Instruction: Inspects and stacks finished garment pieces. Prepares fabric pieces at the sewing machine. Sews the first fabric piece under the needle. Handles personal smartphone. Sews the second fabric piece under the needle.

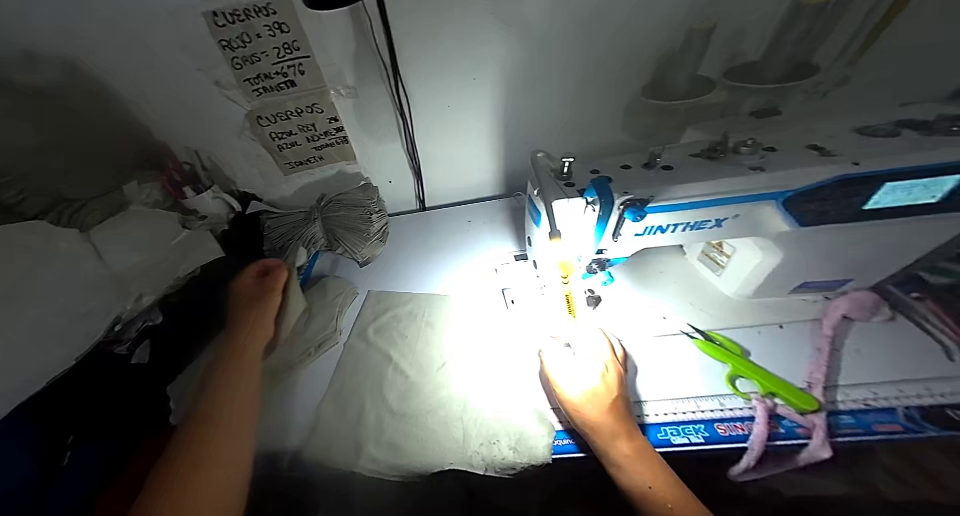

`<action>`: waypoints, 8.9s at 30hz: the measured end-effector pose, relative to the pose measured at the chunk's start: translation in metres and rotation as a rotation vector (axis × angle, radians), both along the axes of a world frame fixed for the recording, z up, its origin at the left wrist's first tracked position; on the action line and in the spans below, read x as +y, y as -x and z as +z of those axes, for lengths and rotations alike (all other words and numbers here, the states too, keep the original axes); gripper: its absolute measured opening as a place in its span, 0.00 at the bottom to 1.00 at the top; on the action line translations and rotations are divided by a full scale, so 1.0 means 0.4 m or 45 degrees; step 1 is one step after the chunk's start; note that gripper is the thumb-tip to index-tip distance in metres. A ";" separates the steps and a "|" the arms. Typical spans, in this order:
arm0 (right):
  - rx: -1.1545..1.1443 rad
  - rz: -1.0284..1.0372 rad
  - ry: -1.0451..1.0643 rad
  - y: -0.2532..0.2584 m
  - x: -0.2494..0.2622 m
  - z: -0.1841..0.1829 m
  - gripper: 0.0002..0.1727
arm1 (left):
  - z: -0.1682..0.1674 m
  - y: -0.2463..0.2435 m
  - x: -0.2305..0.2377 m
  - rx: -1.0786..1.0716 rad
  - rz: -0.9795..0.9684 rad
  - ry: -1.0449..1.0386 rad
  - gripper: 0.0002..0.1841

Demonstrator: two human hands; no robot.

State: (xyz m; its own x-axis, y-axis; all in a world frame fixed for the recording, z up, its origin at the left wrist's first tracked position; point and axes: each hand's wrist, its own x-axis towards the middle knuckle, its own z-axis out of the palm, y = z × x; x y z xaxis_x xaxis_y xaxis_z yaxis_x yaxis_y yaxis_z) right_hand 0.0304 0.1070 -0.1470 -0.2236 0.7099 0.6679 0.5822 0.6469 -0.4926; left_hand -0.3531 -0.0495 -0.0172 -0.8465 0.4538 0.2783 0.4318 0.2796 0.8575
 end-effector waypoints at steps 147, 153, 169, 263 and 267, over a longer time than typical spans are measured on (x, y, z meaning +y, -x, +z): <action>-0.585 0.291 0.024 -0.102 0.148 0.017 0.11 | -0.276 -0.559 0.336 1.100 -1.417 0.673 0.38; -0.705 0.245 0.187 -0.097 0.150 0.035 0.18 | -0.310 -0.520 0.376 1.085 -1.437 0.548 0.39; -0.463 0.233 0.178 -0.098 0.156 0.014 0.19 | -0.313 -0.457 0.445 1.080 -1.452 0.561 0.38; -0.024 0.246 -0.078 -0.121 0.148 0.014 0.18 | -0.052 -0.099 -0.073 0.861 -0.196 0.689 0.15; 0.057 0.452 -0.015 -0.086 0.053 0.034 0.26 | -0.012 -0.252 -0.062 1.289 -0.569 0.496 0.18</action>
